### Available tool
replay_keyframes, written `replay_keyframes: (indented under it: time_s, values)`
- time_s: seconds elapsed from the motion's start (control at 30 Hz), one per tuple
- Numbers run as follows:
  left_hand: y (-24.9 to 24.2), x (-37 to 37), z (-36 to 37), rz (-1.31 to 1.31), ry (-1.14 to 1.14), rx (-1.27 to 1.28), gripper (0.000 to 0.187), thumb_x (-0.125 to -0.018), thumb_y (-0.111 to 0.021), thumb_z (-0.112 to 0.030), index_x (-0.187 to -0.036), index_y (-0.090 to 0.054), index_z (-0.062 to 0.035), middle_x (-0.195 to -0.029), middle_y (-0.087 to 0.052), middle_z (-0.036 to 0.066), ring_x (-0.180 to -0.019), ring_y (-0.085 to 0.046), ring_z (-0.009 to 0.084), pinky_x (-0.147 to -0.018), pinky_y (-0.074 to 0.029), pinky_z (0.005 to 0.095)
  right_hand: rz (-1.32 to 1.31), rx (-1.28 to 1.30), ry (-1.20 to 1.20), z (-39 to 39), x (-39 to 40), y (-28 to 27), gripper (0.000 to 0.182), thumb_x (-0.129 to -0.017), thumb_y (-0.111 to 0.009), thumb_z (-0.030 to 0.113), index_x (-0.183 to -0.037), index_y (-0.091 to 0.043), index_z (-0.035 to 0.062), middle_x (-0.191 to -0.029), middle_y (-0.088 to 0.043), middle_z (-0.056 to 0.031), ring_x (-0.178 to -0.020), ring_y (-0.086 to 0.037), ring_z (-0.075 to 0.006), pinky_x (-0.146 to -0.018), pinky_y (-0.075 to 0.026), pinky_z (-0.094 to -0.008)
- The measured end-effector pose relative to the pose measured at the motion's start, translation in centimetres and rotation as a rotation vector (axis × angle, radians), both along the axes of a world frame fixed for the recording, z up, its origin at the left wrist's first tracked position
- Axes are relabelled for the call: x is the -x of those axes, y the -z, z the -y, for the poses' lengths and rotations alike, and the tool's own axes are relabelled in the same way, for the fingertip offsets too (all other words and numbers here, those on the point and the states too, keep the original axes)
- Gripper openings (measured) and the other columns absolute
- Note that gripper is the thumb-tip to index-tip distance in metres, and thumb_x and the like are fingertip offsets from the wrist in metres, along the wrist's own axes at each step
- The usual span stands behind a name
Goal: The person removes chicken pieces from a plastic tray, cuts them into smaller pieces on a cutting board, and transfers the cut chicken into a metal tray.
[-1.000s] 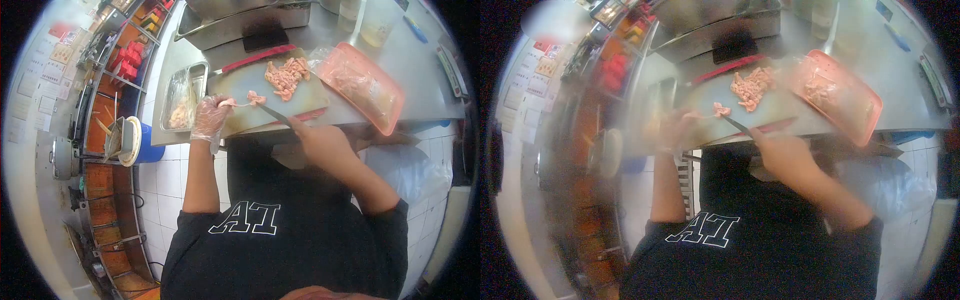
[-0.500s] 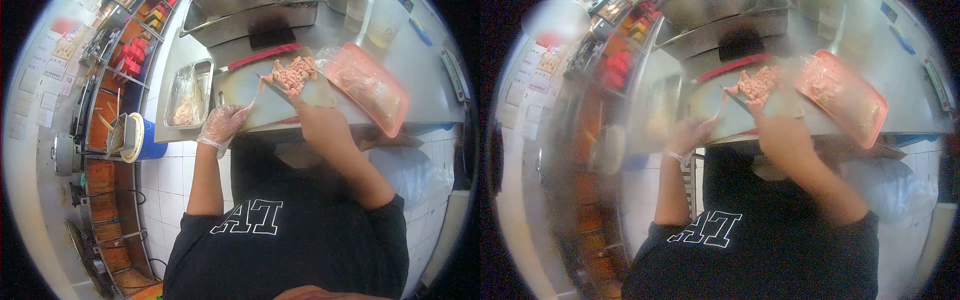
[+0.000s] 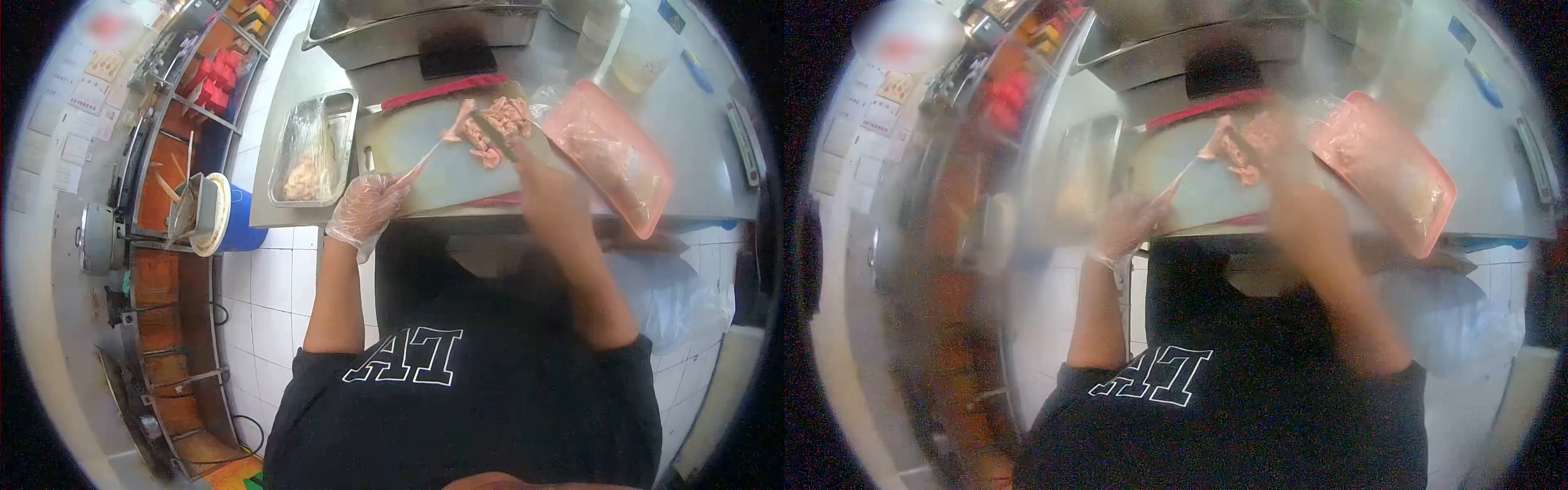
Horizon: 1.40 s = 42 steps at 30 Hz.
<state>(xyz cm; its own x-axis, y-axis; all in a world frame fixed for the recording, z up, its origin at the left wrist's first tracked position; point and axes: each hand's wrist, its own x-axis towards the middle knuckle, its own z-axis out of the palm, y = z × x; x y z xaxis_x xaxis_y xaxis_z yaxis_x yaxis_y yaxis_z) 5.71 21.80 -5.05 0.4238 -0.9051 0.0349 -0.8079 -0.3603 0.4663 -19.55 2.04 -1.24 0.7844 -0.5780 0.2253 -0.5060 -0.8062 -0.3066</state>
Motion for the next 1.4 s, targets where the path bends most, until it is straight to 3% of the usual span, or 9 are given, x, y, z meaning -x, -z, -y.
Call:
replay_keyframes:
  time_s: [0.2, 0.33, 0.43, 0.67, 0.9, 1.07, 1.2, 1.27, 1.4]
  values:
    - [-0.7, 1.0, 0.6, -0.09, -0.009, 0.054, 0.03, -0.097, -0.064, -0.03, -0.106, -0.076, -0.0042, -0.085, -0.069, 0.025, -0.079, -0.068, 0.0423, -0.072, -0.053, 0.0482, 0.082, 0.069, 0.191, 2.0, 2.8, -3.0, 0.035, -0.099, -0.058, 0.017, -0.132, -0.066, 0.0094, -0.119, -0.069, -0.0216, -0.111, -0.066, -0.0363, -0.095, -0.052, -0.041]
    - [1.8, -0.2, 1.0, 0.083, 0.133, 0.205, 0.028, -0.097, -0.062, -0.029, -0.104, -0.076, -0.0055, -0.085, -0.07, 0.023, -0.079, -0.068, 0.0417, -0.072, -0.053, 0.0482, 0.282, 0.403, 0.092, 3.3, 3.3, -7.2, 0.031, -0.098, -0.059, 0.016, -0.128, -0.067, 0.0168, -0.096, -0.071, -0.0143, -0.088, -0.069, -0.0323, -0.082, -0.055, -0.0426]
    - [0.6, 0.4, 0.8, 0.183, 0.195, 0.181, 0.027, -0.097, -0.062, -0.029, -0.103, -0.075, -0.0059, -0.089, -0.071, 0.023, -0.083, -0.068, 0.0418, -0.074, -0.054, 0.0481, 0.298, -0.04, 0.279, 3.7, 3.4, -7.6, 0.041, -0.097, -0.059, 0.01, -0.136, -0.065, 0.0156, -0.127, -0.069, -0.0157, -0.114, -0.069, -0.0264, -0.099, -0.051, -0.0361]
    - [-1.6, 1.9, 0.7, -0.108, -0.018, 0.082, 0.03, -0.096, -0.064, -0.032, -0.107, -0.075, -0.0064, -0.092, -0.071, 0.023, -0.087, -0.069, 0.0402, -0.076, -0.054, 0.0466, 0.259, 0.144, 0.053, -0.2, 1.6, -4.8, 0.041, -0.101, -0.056, 0.013, -0.142, -0.061, 0.0134, -0.13, -0.068, -0.0181, -0.116, -0.068, -0.0358, -0.097, -0.052, -0.0396]
    - [-0.9, 1.8, 0.9, -0.167, -0.053, 0.083, 0.03, -0.095, -0.067, -0.033, -0.103, -0.074, -0.0041, -0.091, -0.07, 0.024, -0.087, -0.069, 0.0402, -0.075, -0.054, 0.0468, -0.135, -0.207, -0.159, -3.6, -1.6, 3.9, 0.054, -0.099, -0.048, 0.012, -0.153, -0.042, 0.0092, -0.096, -0.072, -0.0211, -0.087, -0.069, -0.0438, -0.076, -0.053, -0.0547]
    - [2.9, -0.3, 0.9, 0.548, 0.199, 0.157, 0.029, -0.094, -0.068, -0.032, -0.088, -0.067, -0.0038, -0.082, -0.068, 0.021, -0.08, -0.069, 0.0359, -0.071, -0.054, 0.0488, -0.168, -0.139, -0.183, -4.6, 0.7, 3.3, 0.059, -0.098, -0.05, 0.013, -0.156, -0.036, 0.0101, -0.084, -0.07, -0.0195, -0.075, -0.068, -0.0413, -0.068, -0.055, -0.0534]
    - [3.9, -1.7, 2.1, 0.381, 0.059, 0.104, 0.025, -0.094, -0.068, -0.03, -0.088, -0.068, -0.0053, -0.076, -0.068, 0.017, -0.074, -0.069, 0.0321, -0.068, -0.055, 0.0465, -0.383, -0.155, -0.179, -5.2, 3.6, 0.4, 0.057, -0.101, -0.05, 0.016, -0.156, -0.037, 0.0111, -0.079, -0.068, -0.0193, -0.07, -0.069, -0.0389, -0.064, -0.055, -0.053]
    - [4.3, -2.2, 2.6, 0.771, 0.152, 0.19, 0.024, -0.096, -0.067, -0.029, -0.09, -0.071, -0.0061, -0.074, -0.069, 0.016, -0.068, -0.069, 0.0298, -0.064, -0.055, 0.0418, -0.424, -0.163, -0.181, -5.3, 5.0, -0.2, 0.056, -0.102, -0.05, 0.018, -0.156, -0.037, 0.0117, -0.078, -0.068, -0.0195, -0.07, -0.069, -0.0383, -0.063, -0.054, -0.0533]
    - [-1.4, 0.0, 3.8, 0.201, -0.078, 0.573, 0.026, -0.097, -0.068, -0.031, -0.098, -0.075, -0.0063, -0.072, -0.07, 0.014, -0.062, -0.066, 0.0233, -0.06, -0.052, 0.0373, -0.4, -0.251, -0.119, -4.6, 6.4, -0.9, 0.053, -0.103, -0.051, 0.02, -0.154, -0.041, 0.0166, -0.083, -0.07, -0.0214, -0.075, -0.069, -0.0414, -0.067, -0.053, -0.0545]
